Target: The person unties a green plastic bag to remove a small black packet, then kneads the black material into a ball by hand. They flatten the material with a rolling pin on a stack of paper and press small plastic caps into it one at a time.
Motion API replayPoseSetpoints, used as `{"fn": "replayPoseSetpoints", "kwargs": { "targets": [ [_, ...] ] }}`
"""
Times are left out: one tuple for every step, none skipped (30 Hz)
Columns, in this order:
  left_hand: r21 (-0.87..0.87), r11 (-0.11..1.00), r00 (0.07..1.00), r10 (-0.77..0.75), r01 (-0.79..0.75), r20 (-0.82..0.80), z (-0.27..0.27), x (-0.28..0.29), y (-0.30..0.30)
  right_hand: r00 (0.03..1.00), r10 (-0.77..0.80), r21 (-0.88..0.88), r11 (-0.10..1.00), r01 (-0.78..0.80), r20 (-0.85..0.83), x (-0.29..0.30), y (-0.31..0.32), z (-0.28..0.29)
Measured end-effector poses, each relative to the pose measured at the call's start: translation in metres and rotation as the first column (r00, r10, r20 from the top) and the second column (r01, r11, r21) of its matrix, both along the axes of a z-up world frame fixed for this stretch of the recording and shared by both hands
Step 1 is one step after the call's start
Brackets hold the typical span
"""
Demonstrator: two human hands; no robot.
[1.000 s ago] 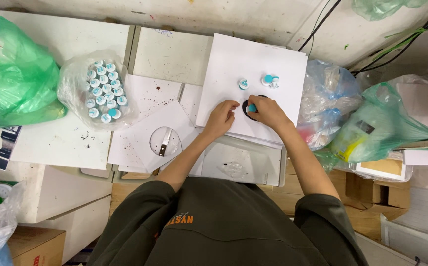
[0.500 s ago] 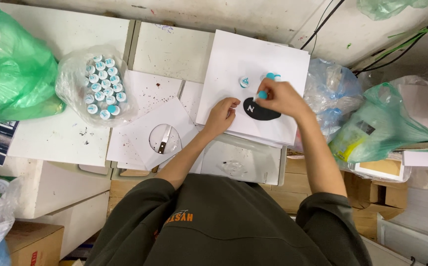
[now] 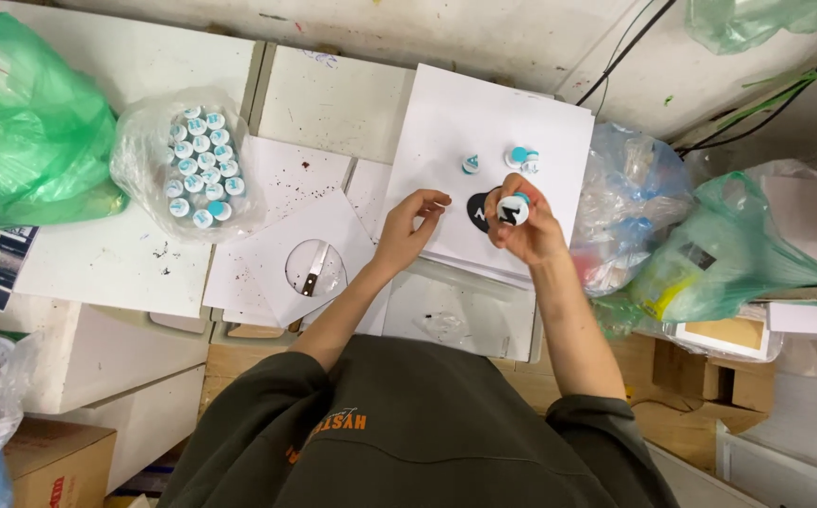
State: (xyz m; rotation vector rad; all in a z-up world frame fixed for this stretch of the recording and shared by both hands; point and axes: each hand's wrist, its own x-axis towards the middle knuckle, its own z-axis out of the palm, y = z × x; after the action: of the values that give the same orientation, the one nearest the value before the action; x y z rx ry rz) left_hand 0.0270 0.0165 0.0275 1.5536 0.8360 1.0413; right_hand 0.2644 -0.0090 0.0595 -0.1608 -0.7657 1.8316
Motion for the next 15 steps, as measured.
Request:
{"fn": "replayPoseSetpoints", "kwargs": {
  "targets": [
    [-0.010,1.000,1.000,0.001,-0.002,-0.011,0.004,-0.004,-0.002,0.999,-0.004,-0.027,1.000,0.005,0.034,-0.004,-0.001,-0.001],
    [-0.020,1.000,1.000,0.004,-0.004,-0.024,0.006,-0.010,-0.004,0.998,-0.006,-0.053,0.999,0.010,0.066,-0.009,-0.002,-0.001],
    [-0.030,1.000,0.999,0.006,-0.008,-0.036,0.007,-0.015,-0.005,0.995,-0.008,-0.078,0.997,0.016,0.099,-0.013,-0.002,0.000],
    [-0.034,0.999,0.999,0.021,-0.022,-0.035,0.006,-0.022,-0.006,0.962,-0.026,-0.103,0.993,0.056,0.272,-0.015,0.000,0.001],
    [-0.039,0.999,0.999,0.036,-0.037,-0.034,0.005,-0.029,-0.006,0.898,-0.037,-0.120,0.988,0.099,0.438,-0.017,0.004,0.002],
    [-0.045,0.998,0.998,0.048,-0.050,-0.032,0.002,-0.036,-0.008,0.806,-0.043,-0.129,0.981,0.146,0.591,-0.019,0.008,0.001],
    [-0.055,0.996,0.997,0.070,-0.072,-0.032,-0.001,-0.043,-0.009,0.778,-0.008,-0.183,0.970,0.157,0.628,-0.021,0.012,0.000],
    [-0.066,0.994,0.995,0.091,-0.093,-0.031,-0.005,-0.049,-0.010,0.748,0.029,-0.236,0.957,0.172,0.663,-0.023,0.016,-0.003],
    [-0.076,0.991,0.993,0.112,-0.114,-0.030,-0.008,-0.055,-0.011,0.717,0.068,-0.287,0.939,0.188,0.694,-0.025,0.019,-0.005],
    [-0.071,0.989,0.991,0.128,-0.131,-0.042,-0.012,-0.060,-0.013,0.749,0.085,-0.332,0.925,0.186,0.657,-0.027,0.022,-0.007],
    [-0.066,0.987,0.988,0.144,-0.148,-0.054,-0.014,-0.065,-0.015,0.780,0.099,-0.377,0.908,0.183,0.618,-0.030,0.024,-0.009],
    [-0.062,0.984,0.985,0.161,-0.165,-0.065,-0.017,-0.068,-0.018,0.809,0.112,-0.421,0.890,0.177,0.577,-0.033,0.025,-0.011],
    [-0.071,0.983,0.983,0.164,-0.170,-0.080,-0.019,-0.071,-0.020,0.772,0.111,-0.401,0.894,0.197,0.626,-0.035,0.027,-0.013],
    [-0.080,0.981,0.981,0.167,-0.175,-0.095,-0.021,-0.074,-0.023,0.732,0.108,-0.380,0.899,0.217,0.673,-0.038,0.027,-0.015],
    [-0.089,0.980,0.979,0.171,-0.181,-0.109,-0.022,-0.076,-0.025,0.689,0.105,-0.358,0.904,0.235,0.717,-0.040,0.029,-0.018]
  ]
}}
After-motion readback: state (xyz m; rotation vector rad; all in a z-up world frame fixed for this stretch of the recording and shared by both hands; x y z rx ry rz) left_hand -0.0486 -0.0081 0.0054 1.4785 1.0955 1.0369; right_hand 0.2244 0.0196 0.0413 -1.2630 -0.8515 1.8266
